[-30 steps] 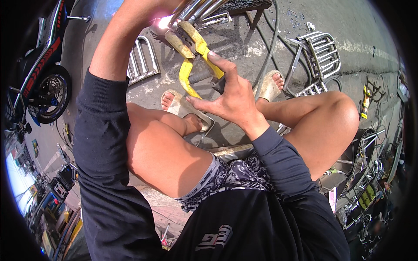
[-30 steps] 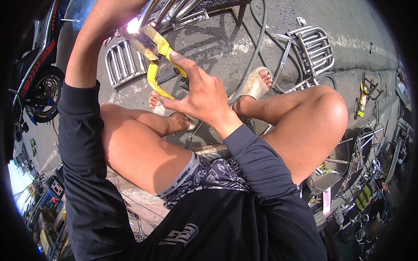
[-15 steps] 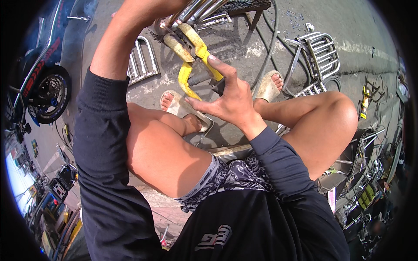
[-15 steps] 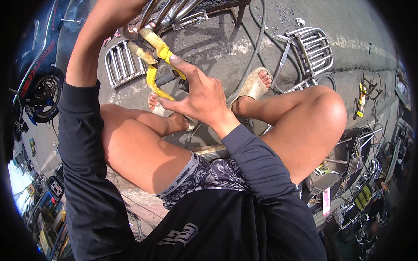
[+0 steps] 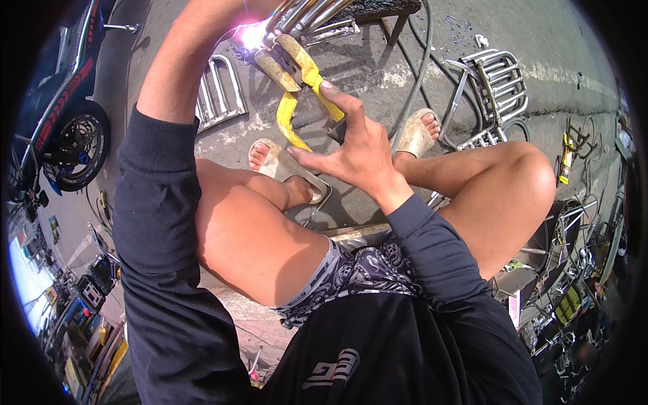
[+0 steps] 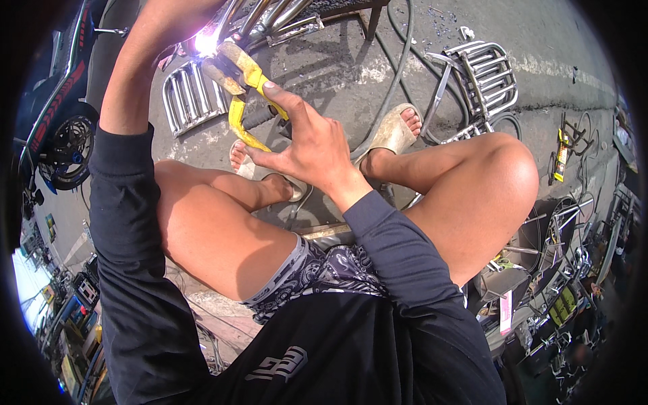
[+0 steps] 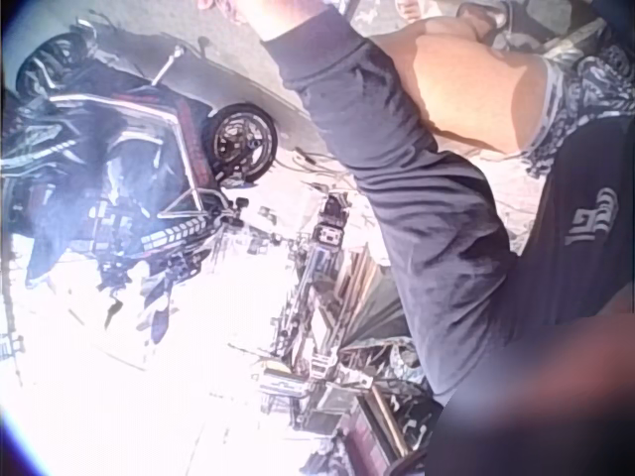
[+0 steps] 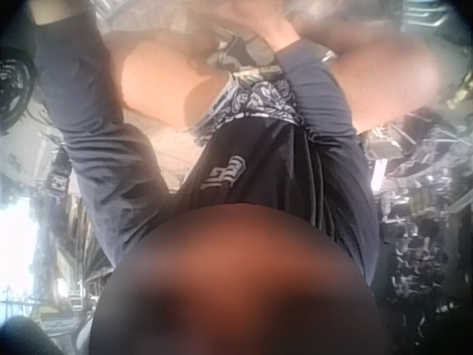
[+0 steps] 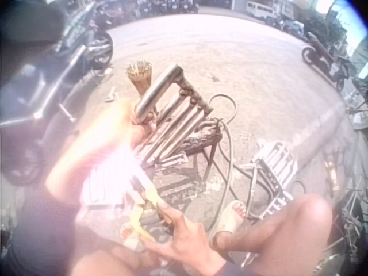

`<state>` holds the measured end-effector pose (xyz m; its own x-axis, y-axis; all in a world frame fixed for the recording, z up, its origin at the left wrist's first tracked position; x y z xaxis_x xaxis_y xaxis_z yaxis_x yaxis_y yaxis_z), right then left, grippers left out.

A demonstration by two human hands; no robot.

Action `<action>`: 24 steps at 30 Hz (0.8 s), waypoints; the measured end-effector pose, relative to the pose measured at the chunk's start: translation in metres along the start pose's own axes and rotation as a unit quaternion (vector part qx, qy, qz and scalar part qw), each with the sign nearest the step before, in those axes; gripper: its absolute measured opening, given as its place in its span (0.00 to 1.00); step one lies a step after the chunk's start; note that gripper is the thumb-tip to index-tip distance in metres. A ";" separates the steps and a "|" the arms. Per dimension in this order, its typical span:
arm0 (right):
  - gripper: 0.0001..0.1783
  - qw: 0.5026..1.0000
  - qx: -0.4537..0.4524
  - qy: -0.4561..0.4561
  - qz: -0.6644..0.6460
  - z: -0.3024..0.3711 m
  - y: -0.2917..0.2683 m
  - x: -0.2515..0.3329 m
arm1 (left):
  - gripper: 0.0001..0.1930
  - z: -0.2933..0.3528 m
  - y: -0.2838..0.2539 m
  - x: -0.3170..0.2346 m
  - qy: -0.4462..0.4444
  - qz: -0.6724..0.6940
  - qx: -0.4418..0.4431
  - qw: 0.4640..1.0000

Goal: The person sits on the ground and welds a tubular metal frame using a handheld welding torch. They position the frame, apply the weld, and then inspect the joint before continuing.

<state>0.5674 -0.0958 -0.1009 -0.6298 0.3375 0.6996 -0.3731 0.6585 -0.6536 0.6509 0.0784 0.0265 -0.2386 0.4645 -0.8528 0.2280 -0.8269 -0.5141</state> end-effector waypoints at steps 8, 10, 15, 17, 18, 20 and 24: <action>0.57 1.000 0.000 0.001 0.007 -0.001 0.001 0.000 | 0.14 0.005 0.010 -0.013 0.002 0.050 -0.030 0.998; 0.57 1.000 0.002 0.003 0.013 -0.001 0.001 0.000 | 0.14 -0.002 0.007 -0.003 -0.097 -0.015 -0.027 0.995; 0.57 1.000 0.013 0.008 0.023 0.001 0.004 -0.002 | 0.13 0.009 0.008 -0.026 0.085 0.078 0.013 0.993; 0.58 0.999 0.020 0.009 0.028 0.002 0.006 -0.003 | 0.12 0.009 0.006 -0.022 0.078 0.035 0.008 0.996; 0.58 1.000 -0.004 -0.003 0.014 0.002 0.003 -0.001 | 0.11 0.005 0.003 -0.014 0.023 -0.024 0.011 0.999; 0.58 0.998 -0.052 -0.026 -0.012 0.001 -0.003 0.002 | 0.10 -0.001 0.000 -0.007 -0.027 -0.090 0.001 0.996; 0.58 0.998 -0.059 -0.025 0.000 0.000 -0.002 -0.001 | 0.09 -0.006 -0.006 -0.004 -0.066 -0.136 -0.018 0.988</action>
<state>0.5691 -0.0972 -0.1002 -0.6640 0.3050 0.6828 -0.2919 0.7349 -0.6121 0.6563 0.0836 0.0323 -0.4167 0.6208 -0.6641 0.1703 -0.6642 -0.7278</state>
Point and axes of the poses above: each hand's wrist, its own z-axis away from the middle knuckle, its own y-axis out of the palm, x = y × z, the point moved 9 cm from there along -z, towards the middle knuckle, and after that the axes turned 12 degrees about z, right-handed, at the moved point
